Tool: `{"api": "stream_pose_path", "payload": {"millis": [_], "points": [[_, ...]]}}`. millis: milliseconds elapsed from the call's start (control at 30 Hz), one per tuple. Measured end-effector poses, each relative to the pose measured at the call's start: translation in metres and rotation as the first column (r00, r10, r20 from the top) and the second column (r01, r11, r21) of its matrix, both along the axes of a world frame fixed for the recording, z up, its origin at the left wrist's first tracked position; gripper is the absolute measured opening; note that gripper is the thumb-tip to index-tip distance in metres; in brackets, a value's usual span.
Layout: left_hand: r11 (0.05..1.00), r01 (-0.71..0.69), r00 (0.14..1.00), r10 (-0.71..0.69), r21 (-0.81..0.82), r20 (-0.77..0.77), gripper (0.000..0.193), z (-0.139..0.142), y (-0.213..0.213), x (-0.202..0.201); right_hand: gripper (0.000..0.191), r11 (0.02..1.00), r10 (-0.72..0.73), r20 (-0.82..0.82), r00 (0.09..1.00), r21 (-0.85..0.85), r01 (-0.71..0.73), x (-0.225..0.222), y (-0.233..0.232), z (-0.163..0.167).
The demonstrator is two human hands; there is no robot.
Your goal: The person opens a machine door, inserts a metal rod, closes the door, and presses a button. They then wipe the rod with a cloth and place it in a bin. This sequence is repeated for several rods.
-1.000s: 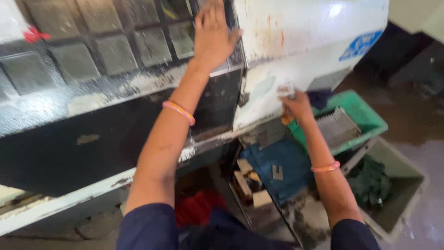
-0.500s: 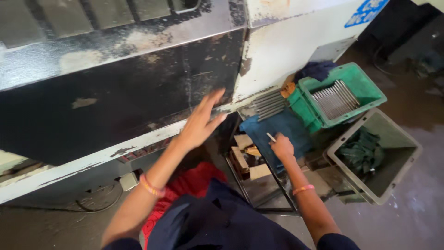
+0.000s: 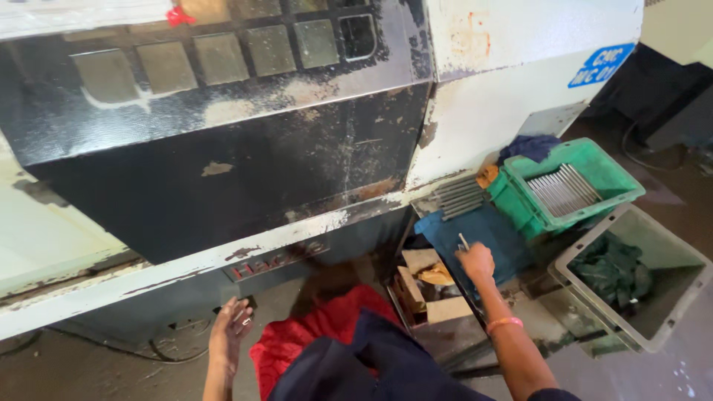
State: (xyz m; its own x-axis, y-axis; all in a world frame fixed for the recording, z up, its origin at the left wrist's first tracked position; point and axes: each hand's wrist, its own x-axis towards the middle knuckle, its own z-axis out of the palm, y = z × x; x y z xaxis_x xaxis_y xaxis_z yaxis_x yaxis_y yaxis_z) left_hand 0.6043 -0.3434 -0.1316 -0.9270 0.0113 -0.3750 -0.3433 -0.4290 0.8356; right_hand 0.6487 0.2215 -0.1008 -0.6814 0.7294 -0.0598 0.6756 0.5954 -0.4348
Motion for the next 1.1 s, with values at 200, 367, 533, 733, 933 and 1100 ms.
{"api": "stream_pose_path", "payload": {"millis": [200, 367, 533, 733, 933, 1100], "points": [[0.953, 0.208, 0.975, -0.183, 0.219, -0.129, 0.064, 0.013, 0.051, 0.003, 0.034, 0.936, 0.305, -0.361, 0.881, -0.057, -0.348, -0.032, -0.071, 0.015], [0.933, 0.289, 0.924, -0.214, 0.215, -0.316, 0.072, 0.048, 0.138, -0.014, 0.018, 0.563, 0.402, -0.634, 0.66, -0.397, -0.725, -0.066, -0.179, 0.058], [0.925, 0.149, 0.932, -0.013, 0.35, -0.362, 0.076, 0.081, 0.178, -0.037, 0.013, 0.348, 0.603, -0.672, 0.429, -0.263, -0.9, -0.08, -0.271, 0.098], [0.927, -0.08, 0.897, 0.228, 0.367, -0.379, 0.076, 0.092, 0.148, -0.062, 0.021, 0.336, 0.603, -0.585, 0.543, -0.431, -0.838, -0.084, -0.306, 0.11], [0.975, -0.197, 0.828, 0.219, 0.098, -0.516, 0.081, 0.104, 0.138, -0.087, 0.023, 0.287, 0.607, -0.565, 0.558, -0.499, -0.818, -0.106, -0.295, 0.119], [0.974, -0.224, 0.797, 0.192, 0.015, -0.573, 0.079, 0.103, 0.146, -0.102, 0.023, 0.298, 0.621, -0.601, 0.503, -0.412, -0.861, -0.12, -0.293, 0.112]]}}
